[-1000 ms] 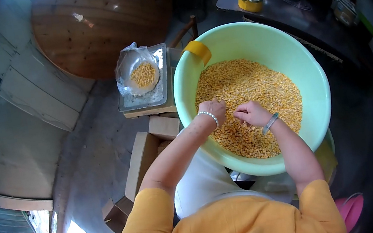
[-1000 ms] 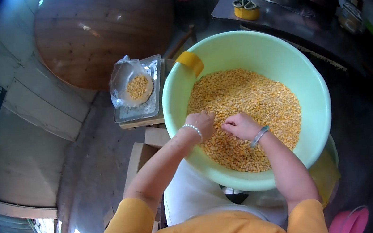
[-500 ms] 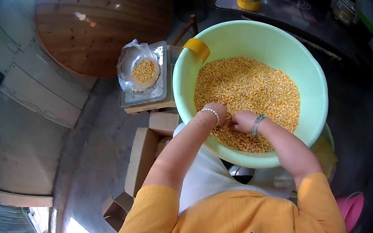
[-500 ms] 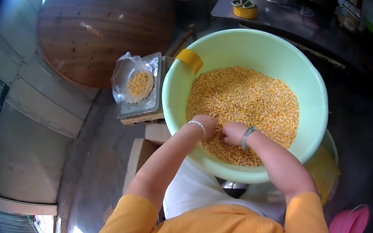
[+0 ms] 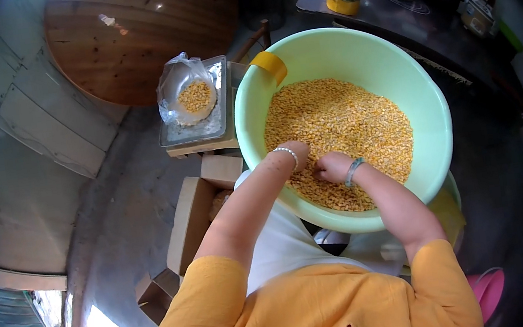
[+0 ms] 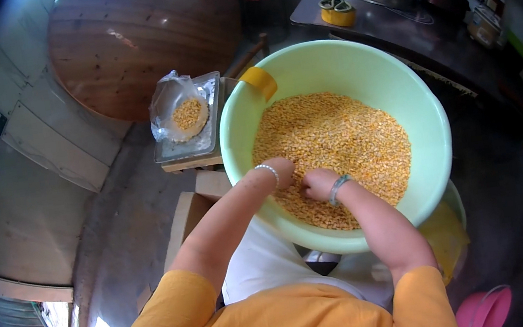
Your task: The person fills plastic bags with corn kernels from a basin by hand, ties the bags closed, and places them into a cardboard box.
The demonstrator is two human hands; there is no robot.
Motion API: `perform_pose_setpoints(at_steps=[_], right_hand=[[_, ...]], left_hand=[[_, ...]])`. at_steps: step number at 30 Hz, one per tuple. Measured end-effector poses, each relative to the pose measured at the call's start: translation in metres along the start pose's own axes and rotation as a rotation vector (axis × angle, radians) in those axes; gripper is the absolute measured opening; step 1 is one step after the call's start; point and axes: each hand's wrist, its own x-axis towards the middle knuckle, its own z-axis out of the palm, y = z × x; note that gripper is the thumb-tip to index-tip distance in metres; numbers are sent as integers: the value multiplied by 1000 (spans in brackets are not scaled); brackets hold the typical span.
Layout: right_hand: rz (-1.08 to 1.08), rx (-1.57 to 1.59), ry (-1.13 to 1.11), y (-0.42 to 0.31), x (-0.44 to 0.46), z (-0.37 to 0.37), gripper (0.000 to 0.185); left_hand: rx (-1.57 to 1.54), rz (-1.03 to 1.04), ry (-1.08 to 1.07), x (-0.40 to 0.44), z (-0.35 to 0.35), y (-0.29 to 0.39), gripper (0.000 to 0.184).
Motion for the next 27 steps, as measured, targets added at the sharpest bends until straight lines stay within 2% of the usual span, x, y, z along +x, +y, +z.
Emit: perform_pose_setpoints(at_steps=[16, 22, 27], right_hand=[[26, -45, -30, 3, 3, 4, 22], [29, -25, -9, 1, 1, 3, 22], [52, -35, -19, -1, 1, 1, 21]], left_hand=[[8, 55, 70, 16, 13, -10, 19], [-109, 110, 114, 11, 11, -9, 21], [-71, 88, -3, 0, 0, -1, 21]])
